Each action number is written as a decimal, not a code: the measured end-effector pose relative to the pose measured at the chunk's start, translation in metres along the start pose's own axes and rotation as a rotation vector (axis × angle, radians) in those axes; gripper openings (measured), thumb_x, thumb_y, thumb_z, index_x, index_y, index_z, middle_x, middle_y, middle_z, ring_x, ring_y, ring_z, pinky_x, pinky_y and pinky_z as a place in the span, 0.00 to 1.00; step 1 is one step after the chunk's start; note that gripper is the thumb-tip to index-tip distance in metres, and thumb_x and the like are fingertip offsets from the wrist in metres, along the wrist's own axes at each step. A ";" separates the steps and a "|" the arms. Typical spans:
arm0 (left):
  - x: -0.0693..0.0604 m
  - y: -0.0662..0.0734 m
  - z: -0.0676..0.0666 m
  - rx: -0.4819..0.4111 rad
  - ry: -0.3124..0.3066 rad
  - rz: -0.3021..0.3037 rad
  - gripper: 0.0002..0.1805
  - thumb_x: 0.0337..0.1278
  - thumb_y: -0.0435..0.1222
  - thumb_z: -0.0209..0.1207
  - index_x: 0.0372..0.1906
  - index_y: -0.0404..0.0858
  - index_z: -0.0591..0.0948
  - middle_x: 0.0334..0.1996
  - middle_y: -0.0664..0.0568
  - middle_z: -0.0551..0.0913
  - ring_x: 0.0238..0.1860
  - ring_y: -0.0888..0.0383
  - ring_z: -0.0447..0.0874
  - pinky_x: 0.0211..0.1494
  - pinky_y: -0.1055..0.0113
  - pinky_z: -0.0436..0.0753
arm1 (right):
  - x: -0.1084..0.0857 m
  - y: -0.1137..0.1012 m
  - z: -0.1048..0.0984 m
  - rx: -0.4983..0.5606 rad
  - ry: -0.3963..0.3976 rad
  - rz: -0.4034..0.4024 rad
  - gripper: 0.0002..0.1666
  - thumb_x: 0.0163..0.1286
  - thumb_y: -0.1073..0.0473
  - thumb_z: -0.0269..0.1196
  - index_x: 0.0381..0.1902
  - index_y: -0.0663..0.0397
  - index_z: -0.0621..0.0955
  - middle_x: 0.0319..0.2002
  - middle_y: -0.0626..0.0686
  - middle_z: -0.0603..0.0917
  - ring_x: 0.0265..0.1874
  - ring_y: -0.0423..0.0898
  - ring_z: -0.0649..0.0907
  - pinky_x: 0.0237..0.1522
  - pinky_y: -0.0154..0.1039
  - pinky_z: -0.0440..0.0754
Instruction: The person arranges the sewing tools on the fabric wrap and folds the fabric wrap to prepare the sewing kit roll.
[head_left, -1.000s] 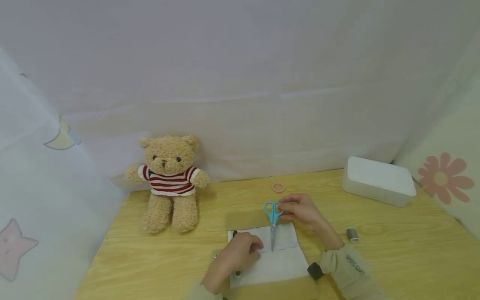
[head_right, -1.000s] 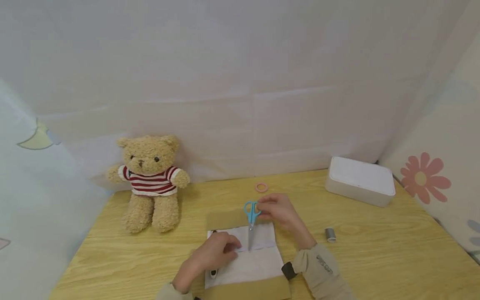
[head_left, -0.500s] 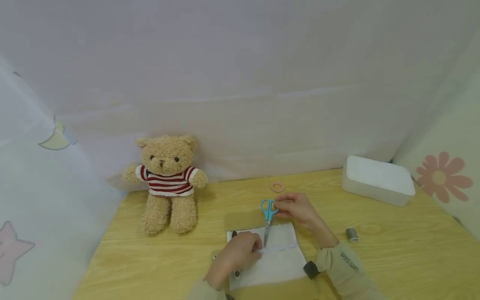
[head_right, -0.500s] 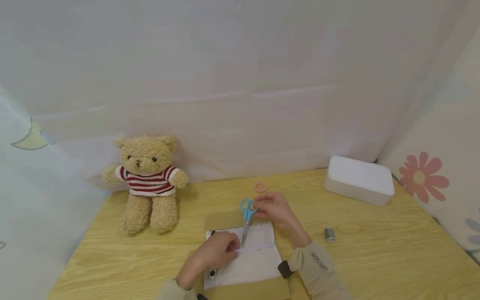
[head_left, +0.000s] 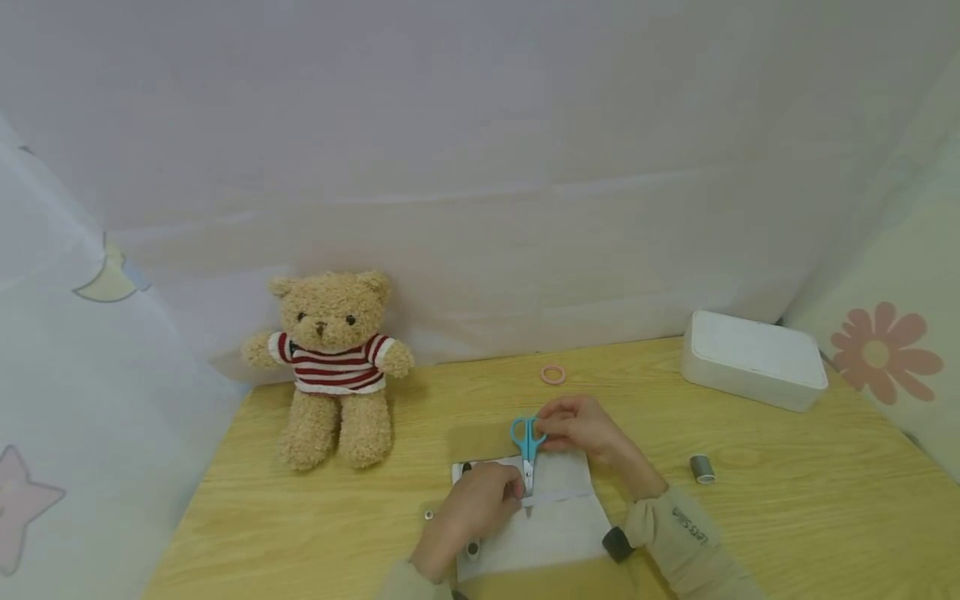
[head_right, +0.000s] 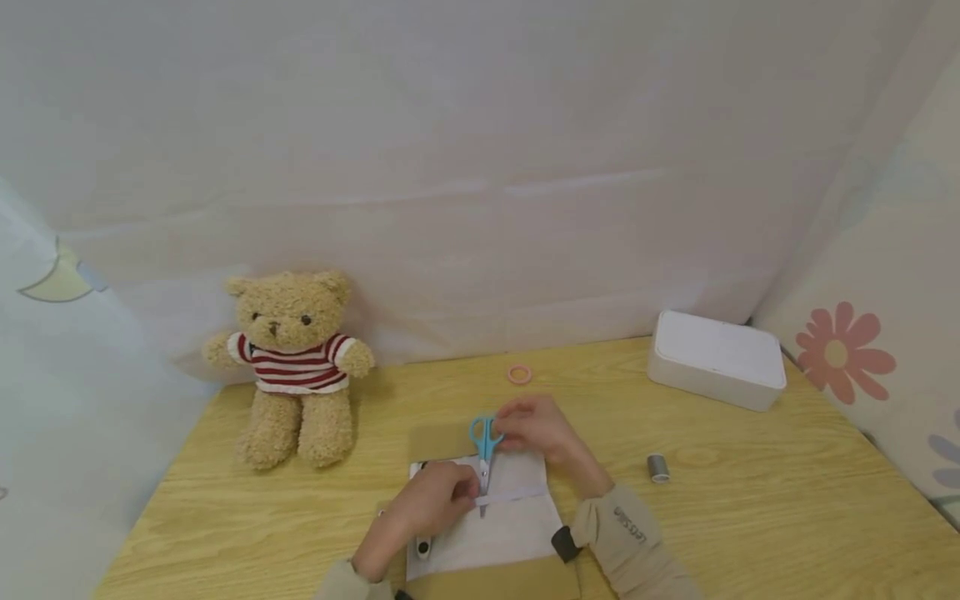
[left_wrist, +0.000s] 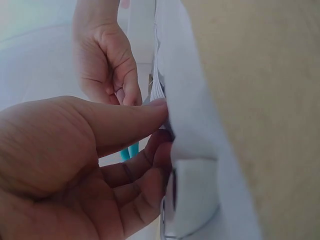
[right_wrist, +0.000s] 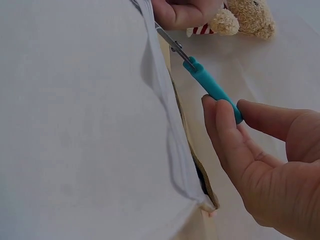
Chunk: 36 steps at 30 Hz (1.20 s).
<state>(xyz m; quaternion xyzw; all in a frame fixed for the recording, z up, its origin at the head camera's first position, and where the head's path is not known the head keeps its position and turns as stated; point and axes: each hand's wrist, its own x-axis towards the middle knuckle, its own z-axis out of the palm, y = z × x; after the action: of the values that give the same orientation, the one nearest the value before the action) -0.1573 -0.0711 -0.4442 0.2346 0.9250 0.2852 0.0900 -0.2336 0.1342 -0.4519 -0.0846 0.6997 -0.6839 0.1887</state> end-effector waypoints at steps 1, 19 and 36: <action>0.000 0.000 0.000 -0.004 0.000 -0.003 0.07 0.53 0.29 0.64 0.25 0.43 0.80 0.21 0.63 0.73 0.22 0.66 0.68 0.27 0.74 0.71 | 0.000 0.001 0.001 0.005 -0.007 0.008 0.15 0.65 0.68 0.61 0.46 0.76 0.76 0.36 0.64 0.84 0.32 0.49 0.86 0.39 0.44 0.84; 0.001 0.000 -0.002 -0.015 0.027 0.048 0.07 0.52 0.27 0.63 0.25 0.40 0.82 0.23 0.59 0.74 0.26 0.66 0.67 0.30 0.74 0.71 | 0.000 0.003 0.001 0.016 -0.041 0.033 0.16 0.65 0.70 0.60 0.48 0.78 0.75 0.37 0.61 0.85 0.31 0.48 0.86 0.38 0.43 0.84; -0.001 0.000 -0.002 -0.062 0.058 0.048 0.05 0.51 0.26 0.63 0.26 0.39 0.84 0.24 0.60 0.74 0.29 0.66 0.67 0.34 0.73 0.71 | -0.001 0.005 0.000 0.015 -0.049 0.036 0.15 0.65 0.70 0.60 0.47 0.77 0.74 0.35 0.58 0.84 0.31 0.48 0.86 0.38 0.43 0.84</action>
<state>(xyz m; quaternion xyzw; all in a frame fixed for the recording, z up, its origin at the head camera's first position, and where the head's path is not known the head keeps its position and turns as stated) -0.1576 -0.0727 -0.4428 0.2456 0.9120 0.3225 0.0634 -0.2317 0.1345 -0.4562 -0.0873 0.6912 -0.6833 0.2187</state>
